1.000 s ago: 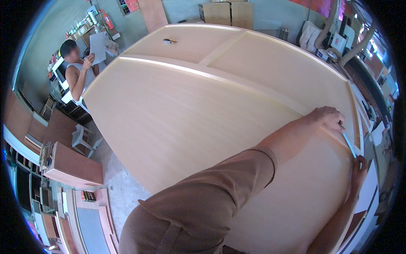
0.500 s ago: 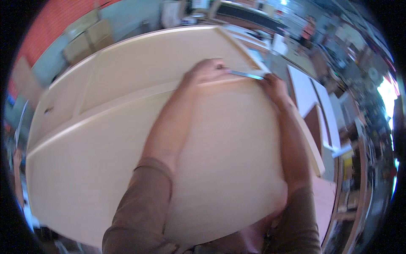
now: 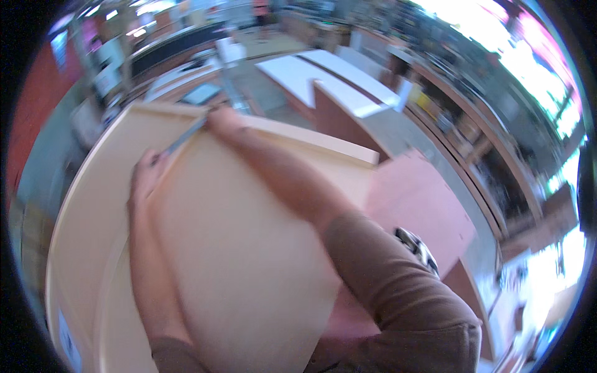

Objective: The person uses a utility knife to trim excess wood veneer along the edges of a curved wooden panel. They then use a metal ruler to measure and mark the panel with a pen. The person continues to trim and measure different sections of the panel.

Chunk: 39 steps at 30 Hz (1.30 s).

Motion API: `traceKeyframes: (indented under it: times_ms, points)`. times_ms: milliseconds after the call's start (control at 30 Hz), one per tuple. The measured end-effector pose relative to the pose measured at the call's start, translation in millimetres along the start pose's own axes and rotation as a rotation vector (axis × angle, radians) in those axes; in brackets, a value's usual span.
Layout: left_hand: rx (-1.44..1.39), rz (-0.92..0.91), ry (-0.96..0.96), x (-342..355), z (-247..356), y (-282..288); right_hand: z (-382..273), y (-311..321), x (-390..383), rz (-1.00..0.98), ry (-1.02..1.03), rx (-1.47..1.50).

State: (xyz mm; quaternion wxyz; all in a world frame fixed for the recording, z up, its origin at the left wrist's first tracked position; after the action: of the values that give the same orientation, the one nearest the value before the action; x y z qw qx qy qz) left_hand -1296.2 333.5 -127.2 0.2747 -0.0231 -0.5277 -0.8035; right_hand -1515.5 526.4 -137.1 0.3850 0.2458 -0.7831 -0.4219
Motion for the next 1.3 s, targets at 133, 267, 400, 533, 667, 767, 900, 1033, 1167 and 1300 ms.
traceKeyframes:
  times_ms: [133, 267, 400, 533, 667, 767, 900, 1033, 1167, 1300]
  points:
    - [0.082, -0.016, 0.03, 20, -28, -17, 0, -15, -2, 0.054, -0.003, -0.073]
    - [0.175, -0.003, 0.022, 24, -38, -13, -5, -16, -5, 0.137, 0.155, -0.075]
    - [0.161, -0.05, 0.015, 18, -28, -12, -5, -14, -7, 0.08, 0.179, -0.064]
    - [0.151, -0.003, 0.03, 14, -16, -9, -10, -11, -10, 0.1, 0.116, -0.025]
    - [0.244, -0.006, 0.064, 0, 7, -1, -7, -10, -15, 0.132, 0.124, -0.009]
    - [0.474, 0.009, 0.155, -18, 38, 7, -2, -9, -15, 0.205, 0.17, -0.024]
    - [0.669, 0.099, 0.328, -58, 71, 5, -5, -8, -11, 0.142, 0.128, -0.162]
    - [0.662, 0.263, 0.271, -101, 67, -3, -8, -3, -20, -0.041, -0.028, -0.279]
    - [0.521, 0.307, 0.356, -136, 58, -8, -5, 12, -45, -0.053, 0.075, -0.286]
    - [0.47, 0.377, 0.383, -173, 80, -6, 6, 26, -80, 0.017, 0.108, -0.005]
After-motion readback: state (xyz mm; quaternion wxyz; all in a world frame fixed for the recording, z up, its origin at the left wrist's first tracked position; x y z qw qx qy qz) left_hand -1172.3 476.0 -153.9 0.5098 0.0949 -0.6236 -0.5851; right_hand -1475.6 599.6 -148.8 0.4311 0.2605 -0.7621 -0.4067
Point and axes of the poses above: each hand's wrist, its own x-axis towards the middle knuckle, its own y-axis out of the back of the hand, z = x × y, the point moved 1 cm from there along x, towards the middle knuckle, and after that the axes turned 6 degrees about x, right-handed, at the moved point
